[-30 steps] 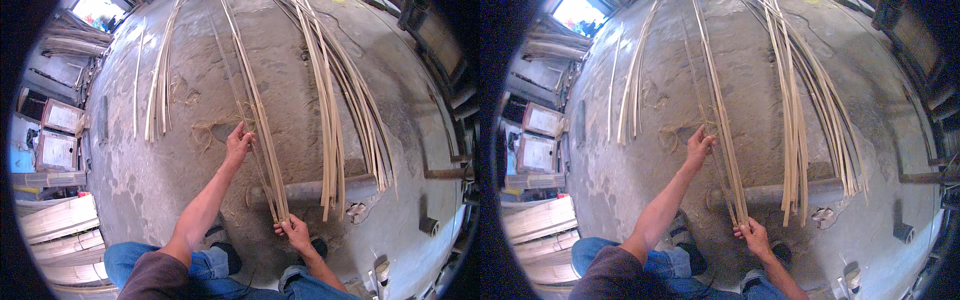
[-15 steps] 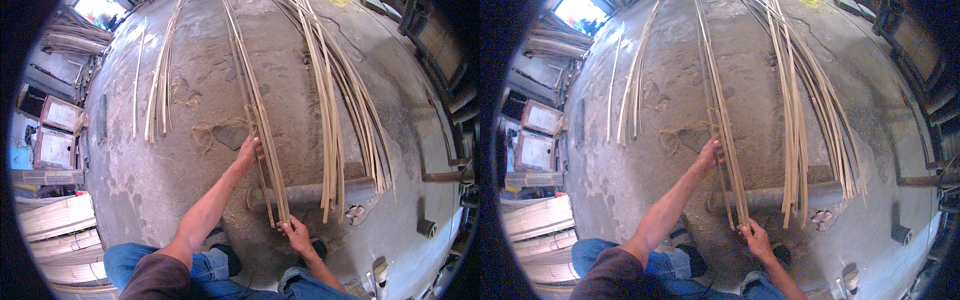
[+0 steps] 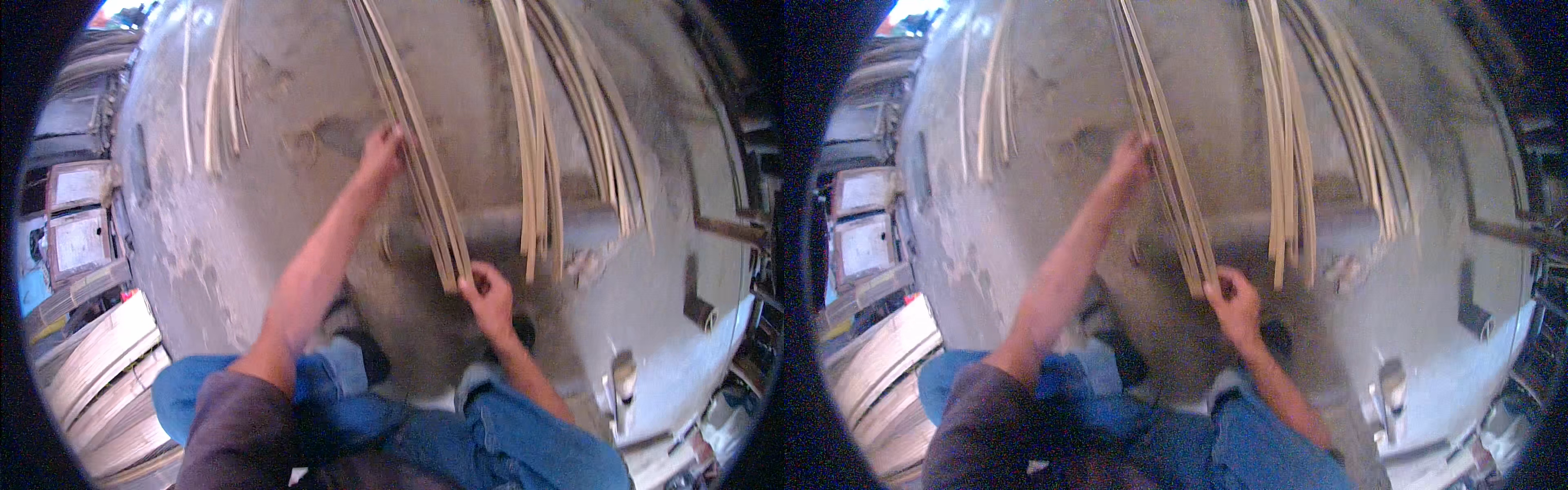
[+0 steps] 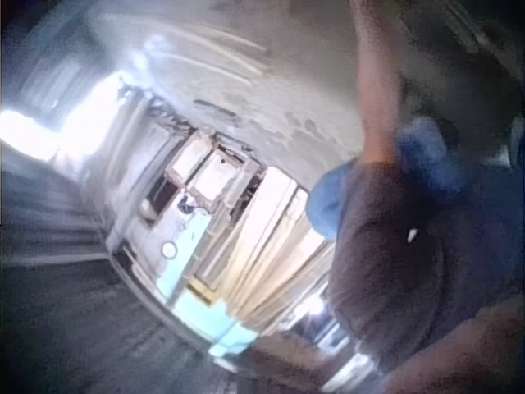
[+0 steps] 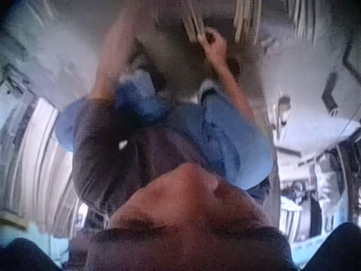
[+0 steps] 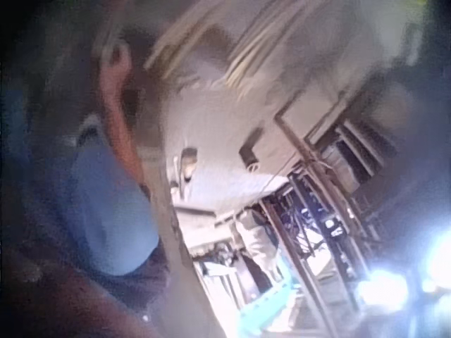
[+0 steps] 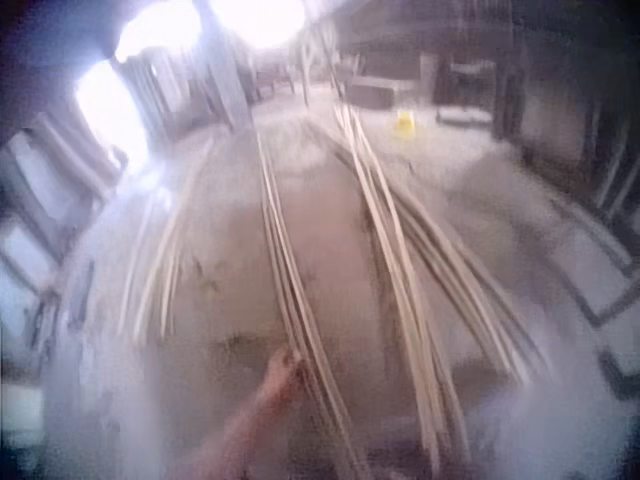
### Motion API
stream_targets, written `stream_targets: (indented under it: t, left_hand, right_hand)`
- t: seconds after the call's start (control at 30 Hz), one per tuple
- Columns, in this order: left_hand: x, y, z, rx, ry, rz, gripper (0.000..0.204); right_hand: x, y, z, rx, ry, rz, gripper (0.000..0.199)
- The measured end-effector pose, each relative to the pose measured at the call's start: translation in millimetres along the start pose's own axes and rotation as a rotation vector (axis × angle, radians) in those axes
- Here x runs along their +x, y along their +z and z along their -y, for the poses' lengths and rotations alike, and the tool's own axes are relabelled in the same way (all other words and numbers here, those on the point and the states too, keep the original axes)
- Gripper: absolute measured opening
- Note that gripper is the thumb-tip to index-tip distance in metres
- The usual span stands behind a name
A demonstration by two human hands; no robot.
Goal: The person sits on the floor and gathers thin wooden strips, then stands to tie them together with yellow string on a wooden rack. The person repeatedly wraps and knots the string around the strips to secure them.
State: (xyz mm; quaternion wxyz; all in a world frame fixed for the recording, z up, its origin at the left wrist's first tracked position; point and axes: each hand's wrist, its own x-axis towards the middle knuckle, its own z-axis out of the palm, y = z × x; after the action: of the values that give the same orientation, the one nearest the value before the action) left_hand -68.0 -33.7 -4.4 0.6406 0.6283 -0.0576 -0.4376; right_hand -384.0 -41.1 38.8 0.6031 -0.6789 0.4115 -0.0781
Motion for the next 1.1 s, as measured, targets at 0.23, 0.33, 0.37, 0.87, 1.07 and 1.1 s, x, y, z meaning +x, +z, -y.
stream_targets:
  t: [0.23, 0.33, 0.37, 0.87, 1.07, 1.1]
  left_hand:
    - [-10.3, -3.2, -19.5, 0.157, 0.000, -0.078, 0.020]
    - [-10.9, -4.9, -16.7, 0.135, -0.018, -0.091, 0.021]
    - [-11.5, -4.3, -16.7, 0.113, -0.024, -0.096, 0.022]
    - [-10.0, -12.9, -9.8, 0.183, -0.018, -0.077, 0.027]
    - [-12.3, -3.8, -14.1, 0.215, -0.019, -0.097, 0.030]
    - [-11.3, -5.7, -12.9, 0.205, -0.020, -0.102, 0.030]
  right_hand:
    - [-7.2, 10.0, -5.9, 0.525, 0.297, 0.039, 0.023]
    - [-5.9, 9.6, -3.1, 0.597, 0.340, 0.054, 0.024]
    - [-5.0, 9.4, -3.7, 0.590, 0.342, 0.065, 0.025]
    - [-12.0, 7.9, -2.7, 0.497, 0.315, 0.078, 0.036]
    - [-12.8, 4.5, -2.9, 0.457, 0.302, 0.095, 0.038]
    - [-12.0, 5.1, -3.2, 0.460, 0.305, 0.103, 0.038]
